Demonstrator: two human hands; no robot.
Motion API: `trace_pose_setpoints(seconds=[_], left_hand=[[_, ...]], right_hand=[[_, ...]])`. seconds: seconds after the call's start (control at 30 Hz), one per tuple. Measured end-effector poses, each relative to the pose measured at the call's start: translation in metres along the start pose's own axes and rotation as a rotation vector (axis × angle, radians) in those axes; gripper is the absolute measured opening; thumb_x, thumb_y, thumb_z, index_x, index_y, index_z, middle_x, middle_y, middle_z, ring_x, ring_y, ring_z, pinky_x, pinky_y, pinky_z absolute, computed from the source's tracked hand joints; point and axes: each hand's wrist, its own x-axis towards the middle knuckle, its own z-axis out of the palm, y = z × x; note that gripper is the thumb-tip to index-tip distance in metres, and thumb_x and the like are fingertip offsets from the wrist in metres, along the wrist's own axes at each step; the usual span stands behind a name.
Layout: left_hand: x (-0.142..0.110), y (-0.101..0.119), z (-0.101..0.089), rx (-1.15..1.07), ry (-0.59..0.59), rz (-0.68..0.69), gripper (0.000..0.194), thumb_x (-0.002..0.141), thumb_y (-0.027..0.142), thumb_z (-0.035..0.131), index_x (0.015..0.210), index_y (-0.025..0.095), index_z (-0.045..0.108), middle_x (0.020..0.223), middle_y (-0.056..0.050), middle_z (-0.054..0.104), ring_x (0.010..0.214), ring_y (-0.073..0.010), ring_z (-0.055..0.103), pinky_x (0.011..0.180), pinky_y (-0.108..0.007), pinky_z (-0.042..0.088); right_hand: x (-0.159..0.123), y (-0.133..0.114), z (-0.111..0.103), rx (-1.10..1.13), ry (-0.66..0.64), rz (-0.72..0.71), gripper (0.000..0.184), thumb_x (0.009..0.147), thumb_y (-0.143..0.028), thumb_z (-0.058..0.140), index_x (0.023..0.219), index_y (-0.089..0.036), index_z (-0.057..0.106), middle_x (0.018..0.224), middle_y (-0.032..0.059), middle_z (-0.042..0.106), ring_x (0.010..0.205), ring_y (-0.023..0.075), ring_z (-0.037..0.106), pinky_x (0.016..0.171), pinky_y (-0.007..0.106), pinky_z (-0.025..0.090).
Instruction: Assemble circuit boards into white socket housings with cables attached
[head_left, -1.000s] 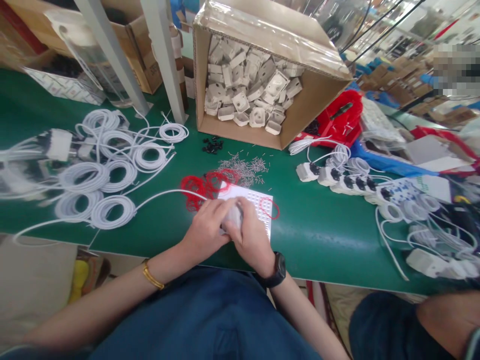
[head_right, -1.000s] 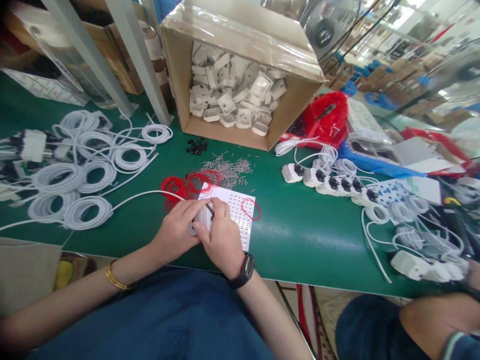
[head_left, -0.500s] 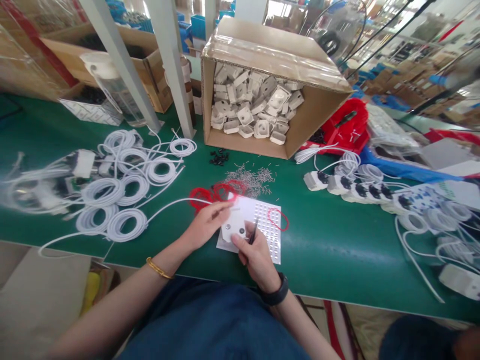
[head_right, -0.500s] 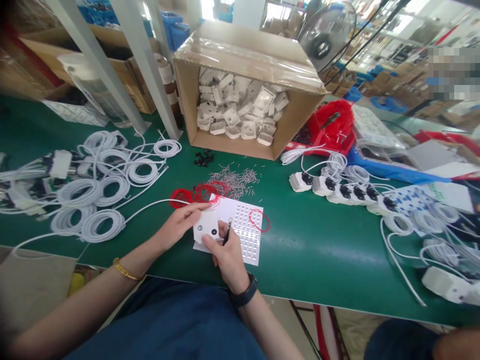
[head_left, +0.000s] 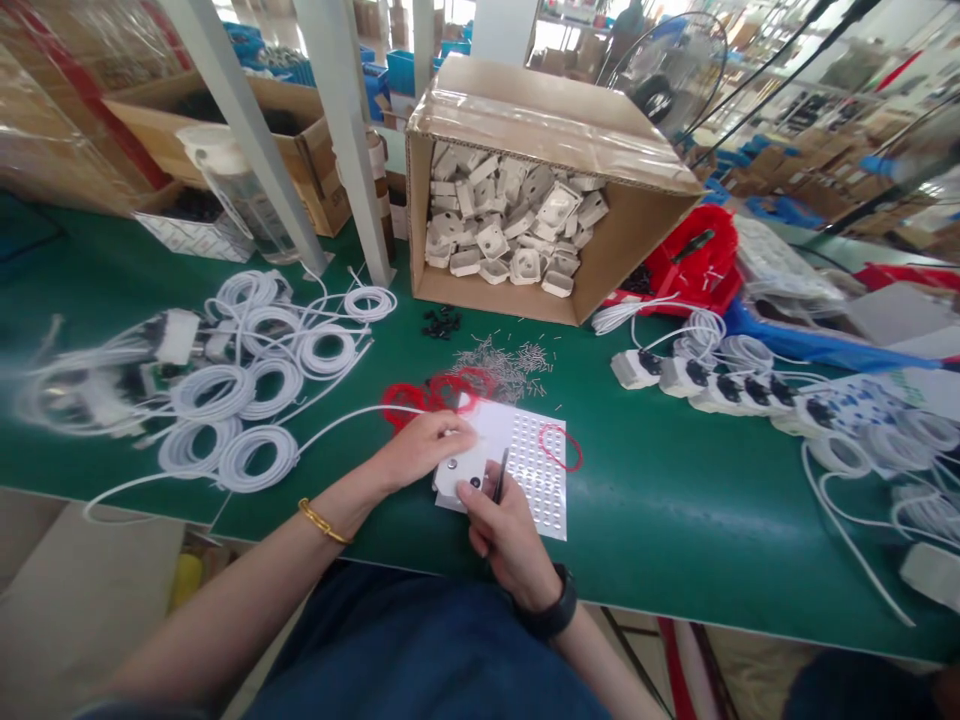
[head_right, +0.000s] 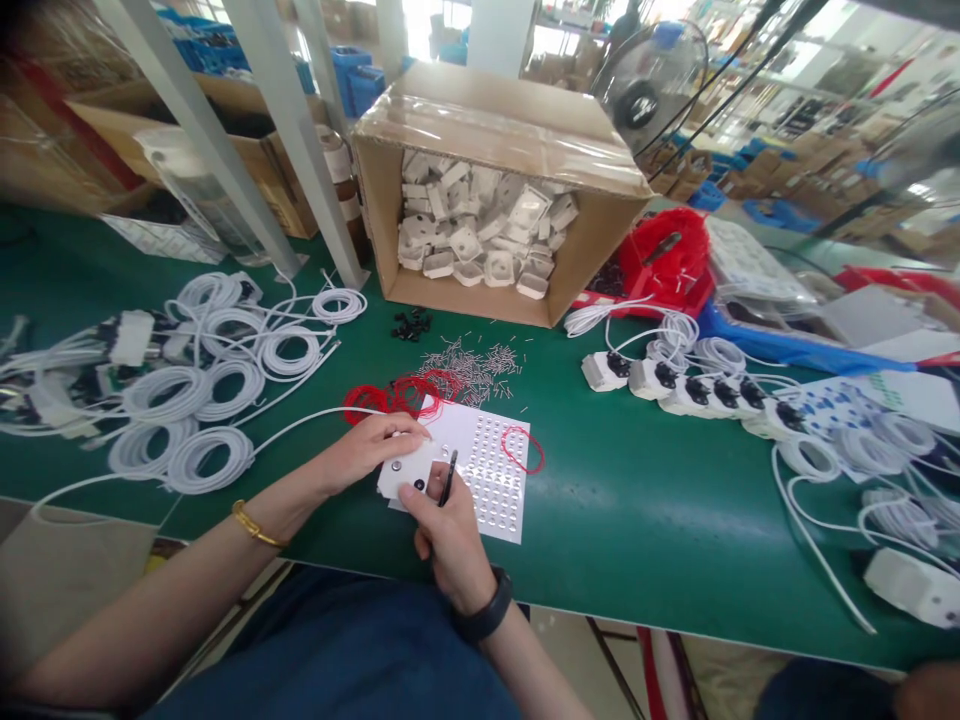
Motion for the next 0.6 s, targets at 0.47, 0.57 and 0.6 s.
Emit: trace_pose_setpoints(seconds=[0.47, 0.57, 0.6], left_hand=[[-0.022, -0.047, 0.021, 0.884, 0.198, 0.775, 0.029, 0.083, 0.024, 0.060, 0.108, 0.011, 0.057, 0.126, -0.018, 0.055, 0.120, -0.0296, 0.051, 0.095, -0.041, 0.051], [-0.025, -0.055, 0.029, 0.918, 0.282, 0.867, 0.018, 0.083, 0.016, 0.058, 0.100, 0.010, 0.060, 0.119, -0.017, 0.060, 0.119, -0.0287, 0.052, 0.094, -0.038, 0.052], [-0.025, -0.057, 0.030, 0.920, 0.299, 0.884, 0.017, 0.083, 0.014, 0.057, 0.099, 0.010, 0.061, 0.118, -0.017, 0.061, 0.120, -0.0284, 0.051, 0.095, -0.037, 0.051]], right_hand=[[0.015, -0.013, -0.075, -1.798, 0.010, -0.956, 0.032, 0.087, -0.011, 0.048, 0.117, -0.016, 0.055, 0.118, 0.0150, 0.059, 0.065, 0.0133, 0.061, 0.051, 0.023, 0.045], [0.014, -0.023, -0.090, -1.604, 0.022, -0.939, 0.020, 0.091, -0.022, 0.046, 0.102, -0.017, 0.062, 0.100, 0.0100, 0.065, 0.070, 0.0140, 0.062, 0.059, 0.022, 0.046], [0.020, -0.032, -0.097, -1.544, 0.104, -0.877, 0.020, 0.093, -0.023, 0.043, 0.097, -0.017, 0.063, 0.093, 0.0083, 0.066, 0.073, 0.0141, 0.062, 0.063, 0.023, 0.047]])
